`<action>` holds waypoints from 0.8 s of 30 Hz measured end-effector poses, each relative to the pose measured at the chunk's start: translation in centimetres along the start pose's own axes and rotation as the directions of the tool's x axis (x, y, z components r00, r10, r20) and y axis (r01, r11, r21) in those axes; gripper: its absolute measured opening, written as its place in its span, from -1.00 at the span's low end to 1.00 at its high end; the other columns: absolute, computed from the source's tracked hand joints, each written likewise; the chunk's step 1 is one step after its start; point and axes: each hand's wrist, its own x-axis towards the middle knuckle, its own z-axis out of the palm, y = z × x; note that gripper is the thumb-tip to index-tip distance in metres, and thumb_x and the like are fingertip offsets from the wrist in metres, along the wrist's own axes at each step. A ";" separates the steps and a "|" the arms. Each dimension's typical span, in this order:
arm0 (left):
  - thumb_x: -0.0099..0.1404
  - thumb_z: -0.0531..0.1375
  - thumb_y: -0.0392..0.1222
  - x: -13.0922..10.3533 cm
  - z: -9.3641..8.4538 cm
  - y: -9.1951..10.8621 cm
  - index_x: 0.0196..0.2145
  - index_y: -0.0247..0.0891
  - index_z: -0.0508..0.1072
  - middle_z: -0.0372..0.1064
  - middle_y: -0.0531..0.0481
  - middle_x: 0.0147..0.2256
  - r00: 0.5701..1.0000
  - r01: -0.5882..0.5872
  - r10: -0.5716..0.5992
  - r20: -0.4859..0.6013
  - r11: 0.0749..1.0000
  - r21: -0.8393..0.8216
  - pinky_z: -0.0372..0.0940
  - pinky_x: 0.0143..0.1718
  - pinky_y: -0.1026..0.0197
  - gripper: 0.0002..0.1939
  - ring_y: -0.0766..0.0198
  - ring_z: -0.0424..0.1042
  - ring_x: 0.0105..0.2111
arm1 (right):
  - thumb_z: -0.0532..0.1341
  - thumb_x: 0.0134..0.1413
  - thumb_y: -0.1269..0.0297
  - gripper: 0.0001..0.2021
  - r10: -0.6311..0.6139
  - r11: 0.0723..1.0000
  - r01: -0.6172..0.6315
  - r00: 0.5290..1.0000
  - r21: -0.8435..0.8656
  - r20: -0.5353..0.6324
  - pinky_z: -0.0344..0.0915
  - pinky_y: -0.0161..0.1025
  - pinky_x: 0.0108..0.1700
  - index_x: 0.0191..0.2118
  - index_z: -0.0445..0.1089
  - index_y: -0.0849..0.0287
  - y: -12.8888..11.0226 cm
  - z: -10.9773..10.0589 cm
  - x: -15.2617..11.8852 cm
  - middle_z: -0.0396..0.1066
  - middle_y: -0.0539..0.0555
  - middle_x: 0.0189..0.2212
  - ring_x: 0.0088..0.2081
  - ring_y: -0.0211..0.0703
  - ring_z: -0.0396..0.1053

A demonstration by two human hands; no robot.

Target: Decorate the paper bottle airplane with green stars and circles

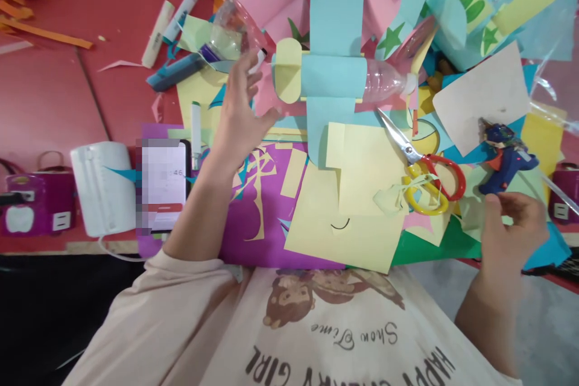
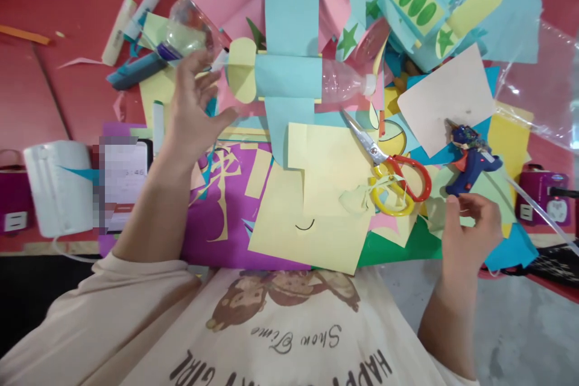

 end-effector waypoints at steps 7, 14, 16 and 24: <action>0.08 0.42 -0.06 3.6 0.3 -0.8 0.22 -0.32 0.04 0.07 -0.14 0.28 0.971 -0.160 0.142 0.195 0.984 0.082 0.07 0.30 0.11 -0.10 0.22 0.10 0.26 | 0.27 -0.25 0.16 -0.68 0.178 0.984 -0.177 0.982 -0.024 0.059 0.19 -0.12 -0.38 -0.33 0.17 0.07 0.7 0.9 1.6 0.19 -0.05 -0.48 -0.53 -0.19 0.16; 0.11 0.37 0.16 3.7 0.7 -0.7 0.12 -0.28 0.14 0.27 0.02 0.10 0.979 -0.126 0.132 0.155 0.991 -0.047 0.25 0.17 0.18 -0.20 0.35 0.31 0.03 | 0.24 -0.18 0.11 -0.63 0.237 0.963 -0.217 0.965 -0.162 0.117 0.26 -0.08 -0.30 -0.22 0.18 0.10 0.6 1.3 3.8 0.33 0.14 -0.35 -0.42 -0.06 0.29; 0.08 0.33 0.27 3.4 -0.2 -0.1 0.12 -0.28 0.15 0.26 0.00 0.11 0.984 -0.124 0.129 0.123 0.991 -0.053 0.29 0.14 0.17 -0.16 0.31 0.33 0.03 | 0.20 -0.11 0.10 -0.69 0.206 0.954 -0.164 0.967 -0.253 0.148 0.26 -0.05 -0.23 -0.23 0.24 0.14 0.8 1.4 4.5 0.34 0.18 -0.35 -0.37 0.00 0.31; -0.04 0.24 0.50 2.8 -4.4 1.7 0.04 -0.24 0.22 0.30 0.05 -0.01 0.961 -0.260 0.250 -0.120 0.962 -0.080 0.35 -0.04 0.30 -0.09 0.33 0.32 -0.03 | 0.24 -0.09 0.21 -0.78 0.303 0.899 -0.228 0.940 -0.374 0.157 0.10 -0.12 -0.31 -0.32 0.20 0.11 0.1 1.7 6.2 0.24 0.07 -0.46 -0.42 -0.09 0.18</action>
